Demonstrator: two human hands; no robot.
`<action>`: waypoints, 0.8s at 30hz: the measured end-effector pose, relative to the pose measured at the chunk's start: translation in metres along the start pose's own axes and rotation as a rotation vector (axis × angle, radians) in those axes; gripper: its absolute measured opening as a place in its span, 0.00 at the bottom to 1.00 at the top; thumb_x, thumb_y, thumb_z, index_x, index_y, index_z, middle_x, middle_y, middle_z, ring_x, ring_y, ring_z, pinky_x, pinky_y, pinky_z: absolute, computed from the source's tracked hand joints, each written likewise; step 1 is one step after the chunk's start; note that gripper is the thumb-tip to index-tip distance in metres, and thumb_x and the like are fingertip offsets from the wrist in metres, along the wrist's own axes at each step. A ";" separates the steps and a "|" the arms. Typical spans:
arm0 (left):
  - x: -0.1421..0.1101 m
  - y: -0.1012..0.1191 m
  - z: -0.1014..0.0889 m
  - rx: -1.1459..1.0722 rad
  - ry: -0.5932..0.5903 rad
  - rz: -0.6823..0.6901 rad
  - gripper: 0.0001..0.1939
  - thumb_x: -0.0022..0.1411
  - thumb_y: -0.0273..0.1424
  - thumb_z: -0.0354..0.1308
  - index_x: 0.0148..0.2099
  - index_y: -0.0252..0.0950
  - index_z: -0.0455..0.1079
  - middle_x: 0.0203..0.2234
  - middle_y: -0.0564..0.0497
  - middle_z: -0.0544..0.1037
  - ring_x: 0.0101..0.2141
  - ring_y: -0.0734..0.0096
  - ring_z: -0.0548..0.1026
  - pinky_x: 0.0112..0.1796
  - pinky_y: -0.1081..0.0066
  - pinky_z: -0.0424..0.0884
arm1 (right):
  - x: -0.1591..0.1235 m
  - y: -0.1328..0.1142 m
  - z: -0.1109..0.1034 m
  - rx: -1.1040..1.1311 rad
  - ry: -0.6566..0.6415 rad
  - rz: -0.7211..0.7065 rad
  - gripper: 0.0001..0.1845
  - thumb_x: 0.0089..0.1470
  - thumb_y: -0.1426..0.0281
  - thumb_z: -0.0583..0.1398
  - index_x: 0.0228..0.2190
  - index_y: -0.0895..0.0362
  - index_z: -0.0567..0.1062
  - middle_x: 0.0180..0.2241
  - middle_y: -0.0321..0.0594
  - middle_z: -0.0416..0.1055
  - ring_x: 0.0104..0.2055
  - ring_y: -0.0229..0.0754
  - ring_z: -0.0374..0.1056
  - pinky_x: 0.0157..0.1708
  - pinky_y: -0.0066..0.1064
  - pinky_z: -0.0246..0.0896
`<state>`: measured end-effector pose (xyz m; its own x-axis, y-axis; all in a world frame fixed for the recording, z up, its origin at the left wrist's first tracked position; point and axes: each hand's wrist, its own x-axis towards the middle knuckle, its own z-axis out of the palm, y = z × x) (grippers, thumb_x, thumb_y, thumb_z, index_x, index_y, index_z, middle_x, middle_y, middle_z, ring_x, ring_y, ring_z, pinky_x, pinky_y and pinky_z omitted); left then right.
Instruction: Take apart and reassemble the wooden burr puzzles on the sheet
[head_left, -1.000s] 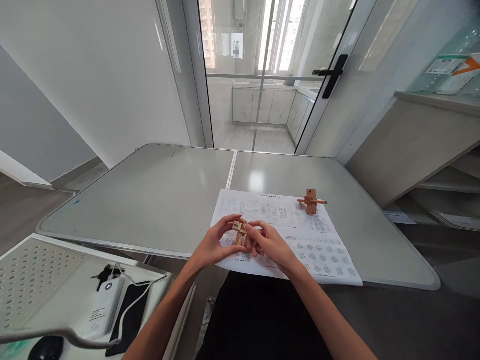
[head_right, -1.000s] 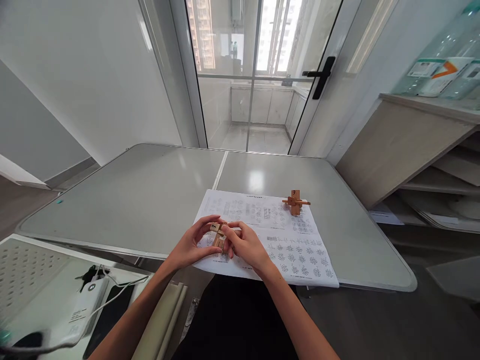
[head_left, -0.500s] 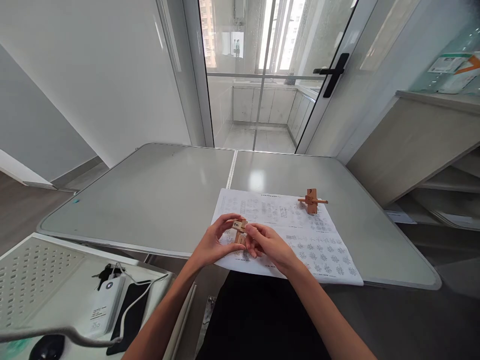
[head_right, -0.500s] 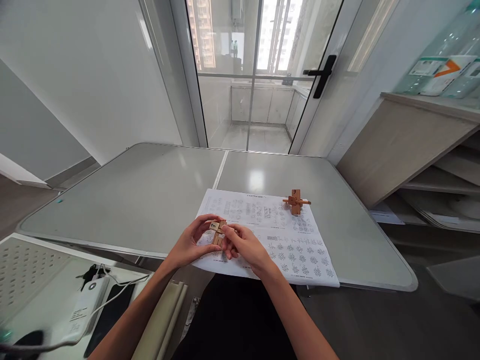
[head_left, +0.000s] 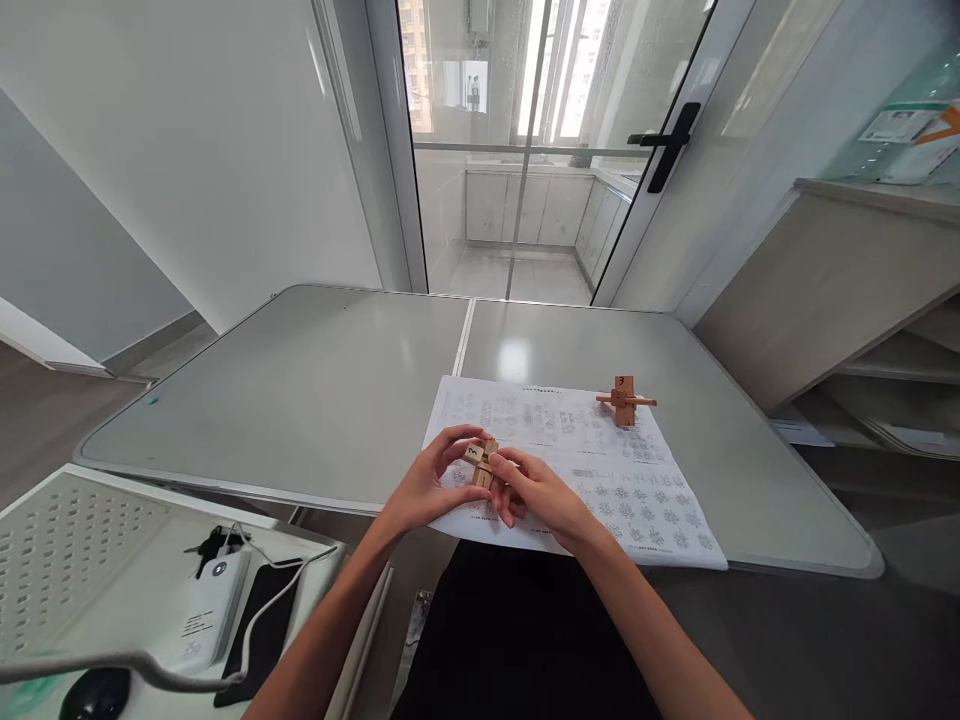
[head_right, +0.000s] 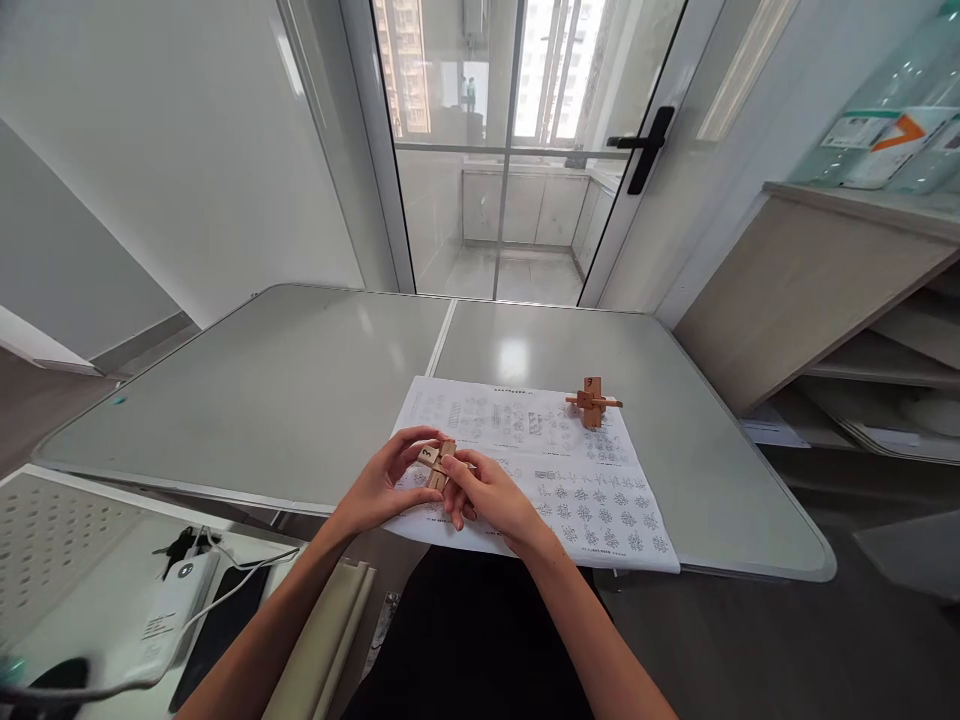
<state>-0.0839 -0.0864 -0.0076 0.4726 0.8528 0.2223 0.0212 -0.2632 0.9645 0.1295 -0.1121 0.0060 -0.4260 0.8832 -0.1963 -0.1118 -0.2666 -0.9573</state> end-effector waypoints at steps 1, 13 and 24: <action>0.000 0.001 0.000 -0.004 0.000 -0.003 0.35 0.58 0.34 0.77 0.63 0.46 0.68 0.61 0.45 0.74 0.61 0.52 0.75 0.65 0.51 0.67 | 0.000 0.001 0.001 0.004 0.016 -0.007 0.30 0.62 0.41 0.62 0.43 0.56 0.74 0.23 0.33 0.74 0.20 0.36 0.67 0.24 0.29 0.50; 0.001 0.003 0.001 -0.042 0.004 0.003 0.34 0.57 0.32 0.77 0.63 0.47 0.68 0.60 0.46 0.75 0.59 0.53 0.77 0.65 0.50 0.66 | 0.003 0.002 0.003 0.124 -0.007 0.020 0.31 0.58 0.39 0.65 0.29 0.56 0.71 0.23 0.32 0.71 0.18 0.32 0.61 0.23 0.30 0.48; 0.000 0.003 0.001 -0.017 0.003 0.003 0.36 0.56 0.34 0.78 0.63 0.46 0.68 0.61 0.45 0.74 0.61 0.52 0.76 0.66 0.49 0.65 | 0.007 0.005 0.004 0.177 0.085 0.071 0.33 0.55 0.36 0.64 0.30 0.56 0.72 0.19 0.30 0.65 0.16 0.32 0.56 0.22 0.31 0.45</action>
<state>-0.0828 -0.0881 -0.0050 0.4697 0.8536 0.2253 0.0053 -0.2579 0.9662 0.1222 -0.1088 0.0006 -0.3621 0.8871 -0.2864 -0.2432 -0.3865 -0.8896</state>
